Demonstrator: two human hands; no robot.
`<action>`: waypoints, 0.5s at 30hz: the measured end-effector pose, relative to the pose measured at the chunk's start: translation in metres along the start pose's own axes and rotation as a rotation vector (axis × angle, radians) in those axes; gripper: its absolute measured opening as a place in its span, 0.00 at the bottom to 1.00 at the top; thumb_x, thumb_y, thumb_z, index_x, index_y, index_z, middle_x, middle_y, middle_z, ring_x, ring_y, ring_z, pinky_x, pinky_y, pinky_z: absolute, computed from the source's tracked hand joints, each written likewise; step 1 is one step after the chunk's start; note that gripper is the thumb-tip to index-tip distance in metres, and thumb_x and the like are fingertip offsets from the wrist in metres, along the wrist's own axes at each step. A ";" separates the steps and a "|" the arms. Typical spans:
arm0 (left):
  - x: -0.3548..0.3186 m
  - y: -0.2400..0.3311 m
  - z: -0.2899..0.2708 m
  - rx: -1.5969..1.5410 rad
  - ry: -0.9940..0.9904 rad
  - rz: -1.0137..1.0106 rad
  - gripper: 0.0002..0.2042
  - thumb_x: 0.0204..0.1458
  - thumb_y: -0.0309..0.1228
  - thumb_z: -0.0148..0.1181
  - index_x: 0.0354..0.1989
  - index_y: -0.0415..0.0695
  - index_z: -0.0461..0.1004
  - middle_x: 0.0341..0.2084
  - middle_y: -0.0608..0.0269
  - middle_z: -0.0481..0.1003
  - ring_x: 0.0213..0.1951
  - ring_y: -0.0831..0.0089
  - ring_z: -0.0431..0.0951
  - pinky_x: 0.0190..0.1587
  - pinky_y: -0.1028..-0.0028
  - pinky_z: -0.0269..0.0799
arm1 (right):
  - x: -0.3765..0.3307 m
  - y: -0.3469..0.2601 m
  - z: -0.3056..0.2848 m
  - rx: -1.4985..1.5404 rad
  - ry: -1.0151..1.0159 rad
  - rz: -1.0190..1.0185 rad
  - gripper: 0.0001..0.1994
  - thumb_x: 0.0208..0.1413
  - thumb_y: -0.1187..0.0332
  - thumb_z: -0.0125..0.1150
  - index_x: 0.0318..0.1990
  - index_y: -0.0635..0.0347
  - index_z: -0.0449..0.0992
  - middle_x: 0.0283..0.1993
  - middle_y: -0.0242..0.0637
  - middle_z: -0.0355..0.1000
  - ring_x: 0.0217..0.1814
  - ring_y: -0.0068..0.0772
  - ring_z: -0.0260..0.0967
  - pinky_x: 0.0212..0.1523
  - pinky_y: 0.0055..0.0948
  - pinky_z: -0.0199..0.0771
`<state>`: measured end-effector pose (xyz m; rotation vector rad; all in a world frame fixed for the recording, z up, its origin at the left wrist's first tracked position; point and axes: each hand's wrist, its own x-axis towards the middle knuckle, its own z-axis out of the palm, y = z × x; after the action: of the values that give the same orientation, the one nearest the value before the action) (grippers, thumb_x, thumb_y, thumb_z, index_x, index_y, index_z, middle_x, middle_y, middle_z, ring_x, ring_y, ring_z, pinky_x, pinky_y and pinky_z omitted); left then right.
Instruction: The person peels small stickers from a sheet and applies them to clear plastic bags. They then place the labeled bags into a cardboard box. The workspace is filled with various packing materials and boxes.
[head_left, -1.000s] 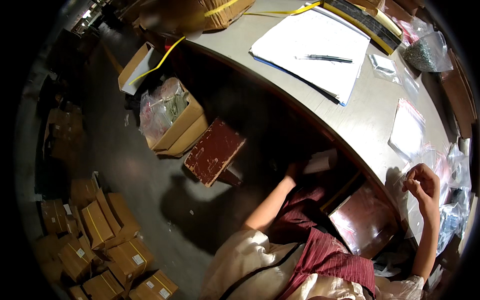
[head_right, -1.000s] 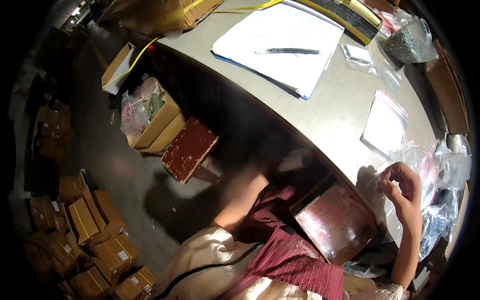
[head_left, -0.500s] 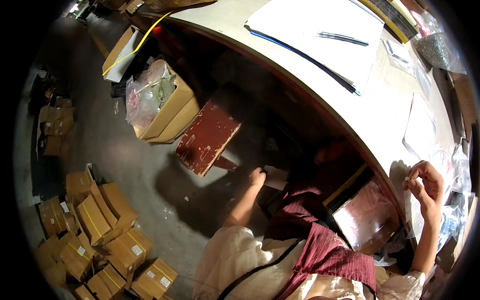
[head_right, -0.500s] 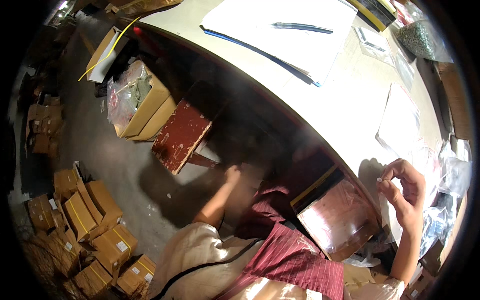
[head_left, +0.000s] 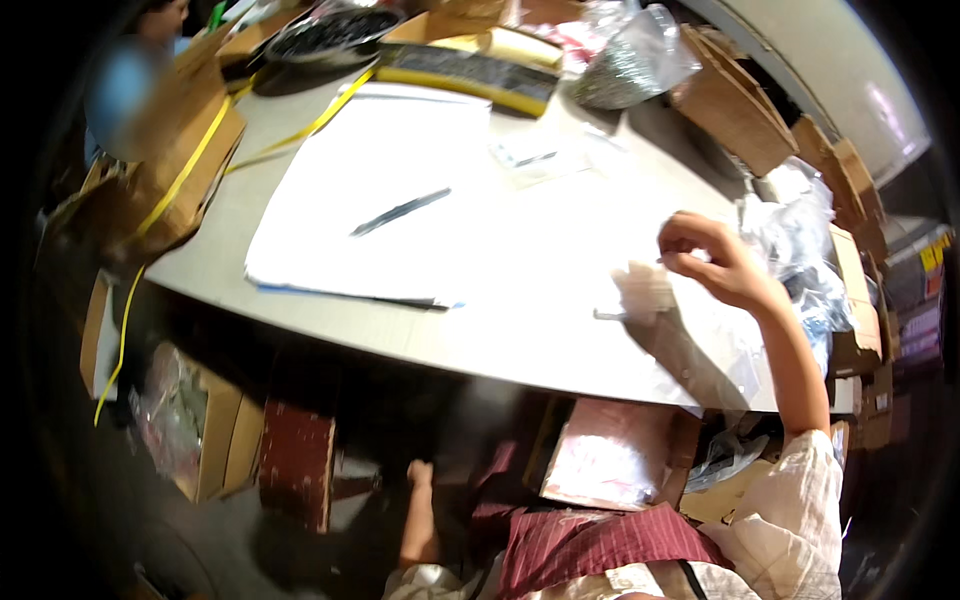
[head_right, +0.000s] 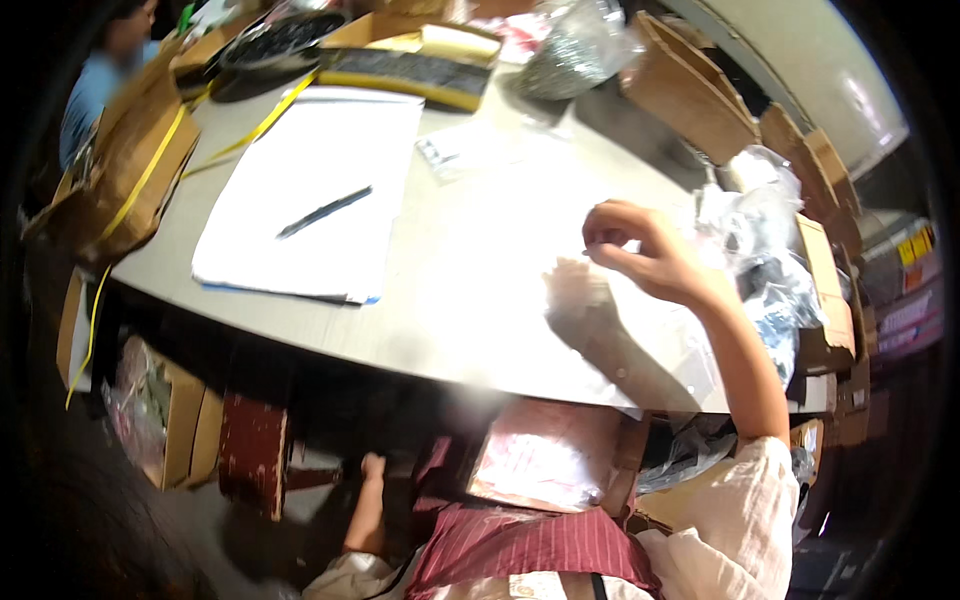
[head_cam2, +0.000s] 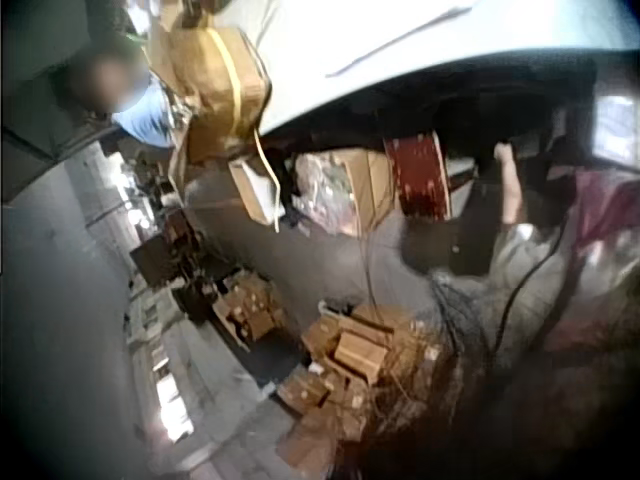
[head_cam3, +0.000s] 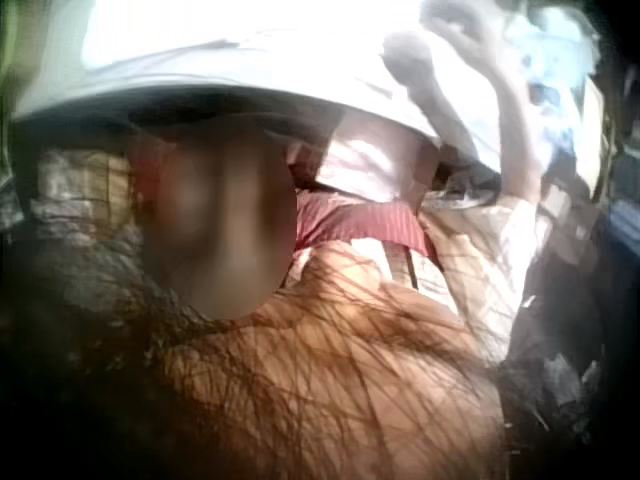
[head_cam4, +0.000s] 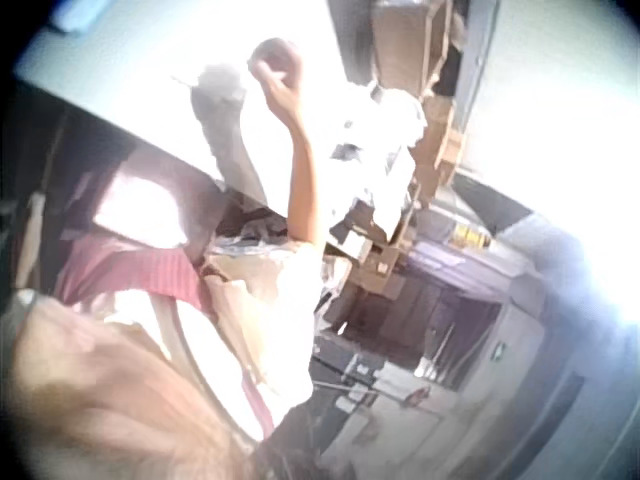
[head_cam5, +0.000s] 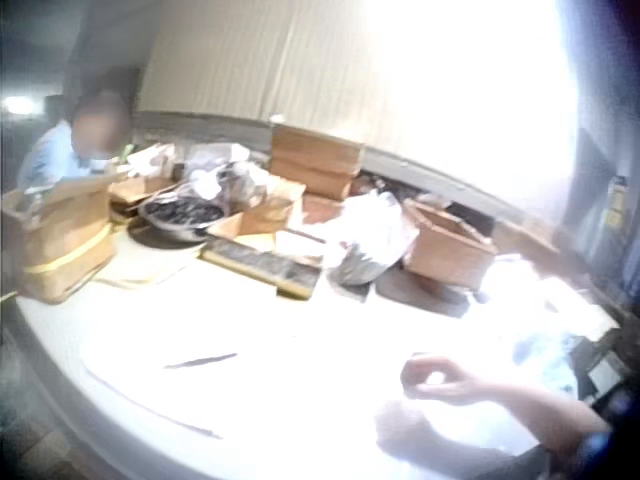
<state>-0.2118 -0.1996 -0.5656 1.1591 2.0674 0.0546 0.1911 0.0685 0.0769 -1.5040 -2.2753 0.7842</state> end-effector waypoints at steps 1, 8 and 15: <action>0.003 0.002 0.004 0.006 0.005 0.003 0.13 0.54 0.37 0.63 0.37 0.40 0.85 0.38 0.43 0.84 0.44 0.46 0.85 0.47 0.53 0.80 | 0.005 0.003 -0.001 0.065 -0.055 0.059 0.08 0.58 0.72 0.62 0.42 0.66 0.77 0.37 0.36 0.75 0.40 0.28 0.72 0.45 0.32 0.75; 0.002 0.008 -0.007 0.125 -0.023 0.044 0.10 0.52 0.34 0.65 0.36 0.40 0.84 0.36 0.45 0.84 0.42 0.48 0.85 0.47 0.55 0.79 | 0.011 0.049 -0.012 -0.021 0.005 0.101 0.09 0.58 0.70 0.64 0.41 0.68 0.80 0.34 0.46 0.79 0.36 0.35 0.76 0.39 0.36 0.75; -0.016 -0.007 -0.010 0.143 0.015 0.032 0.09 0.50 0.32 0.68 0.36 0.41 0.83 0.35 0.47 0.84 0.41 0.51 0.84 0.47 0.56 0.79 | 0.018 0.081 -0.008 -0.059 0.011 0.090 0.13 0.55 0.67 0.68 0.42 0.67 0.80 0.35 0.44 0.80 0.38 0.37 0.77 0.43 0.37 0.76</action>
<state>-0.2182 -0.2124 -0.5515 1.2819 2.0940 -0.0697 0.2482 0.1118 0.0344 -1.6423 -2.2550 0.7369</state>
